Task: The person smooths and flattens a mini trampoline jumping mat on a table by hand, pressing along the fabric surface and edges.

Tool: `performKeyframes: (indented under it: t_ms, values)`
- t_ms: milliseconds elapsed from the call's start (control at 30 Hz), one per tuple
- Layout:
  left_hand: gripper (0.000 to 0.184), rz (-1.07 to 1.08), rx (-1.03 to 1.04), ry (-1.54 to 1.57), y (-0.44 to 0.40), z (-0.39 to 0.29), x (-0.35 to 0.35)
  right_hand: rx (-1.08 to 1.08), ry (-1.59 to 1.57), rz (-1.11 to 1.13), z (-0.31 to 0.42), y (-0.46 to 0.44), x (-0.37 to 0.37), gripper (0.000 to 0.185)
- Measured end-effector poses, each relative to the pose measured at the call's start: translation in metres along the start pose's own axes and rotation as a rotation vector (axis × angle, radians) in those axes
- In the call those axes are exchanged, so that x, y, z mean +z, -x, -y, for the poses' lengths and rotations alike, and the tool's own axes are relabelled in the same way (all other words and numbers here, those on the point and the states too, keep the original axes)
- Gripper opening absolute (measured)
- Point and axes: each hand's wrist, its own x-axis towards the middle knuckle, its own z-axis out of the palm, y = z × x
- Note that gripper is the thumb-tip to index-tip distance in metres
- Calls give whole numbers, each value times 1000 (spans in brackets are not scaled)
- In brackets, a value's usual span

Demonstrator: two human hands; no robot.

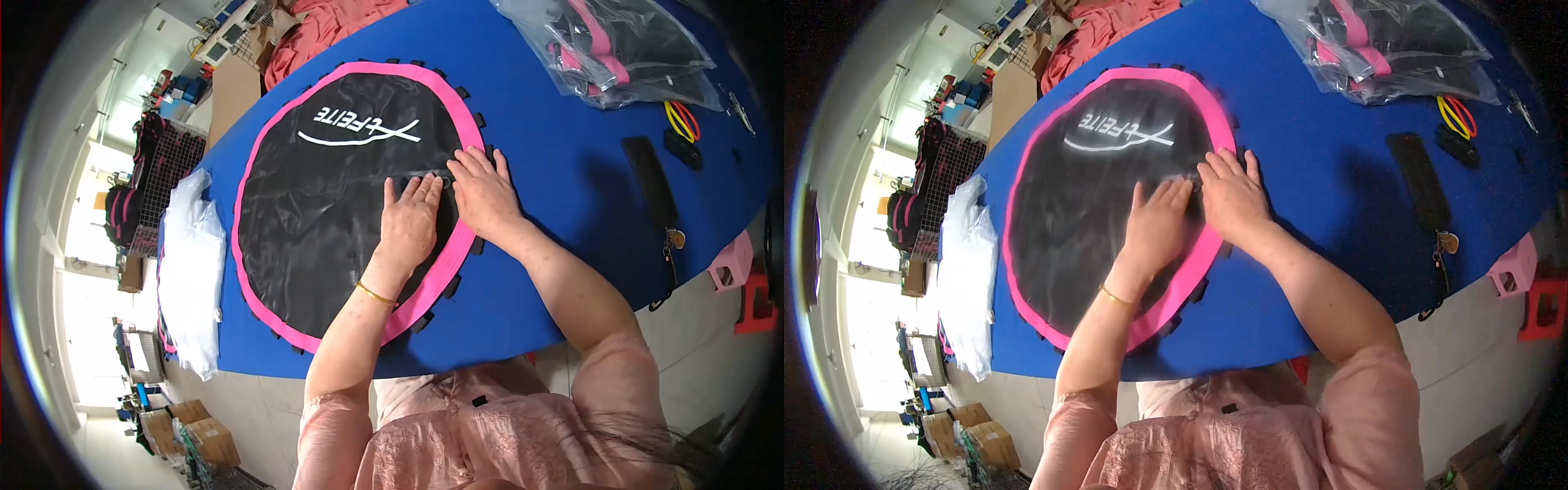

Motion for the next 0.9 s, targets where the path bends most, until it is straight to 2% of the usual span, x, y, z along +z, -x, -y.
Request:
performKeyframes:
  t_ms: [300, 367, 667, 900]
  values:
    - [52, 10, -31, -21, -14, 3, -1, 45, -35, 29, 2, -1, -3, 43]
    - [51, 63, -6, -135, -6, -2, -7, 41, -21, 60, 4, -1, -4, 43]
    - [51, 5, -54, -64, -23, 16, 7, 57, -15, 110, 7, -2, -11, 46]
    - [56, -16, 55, -57, 25, 1, -14, 58, -44, 149, 9, -3, -21, 45]
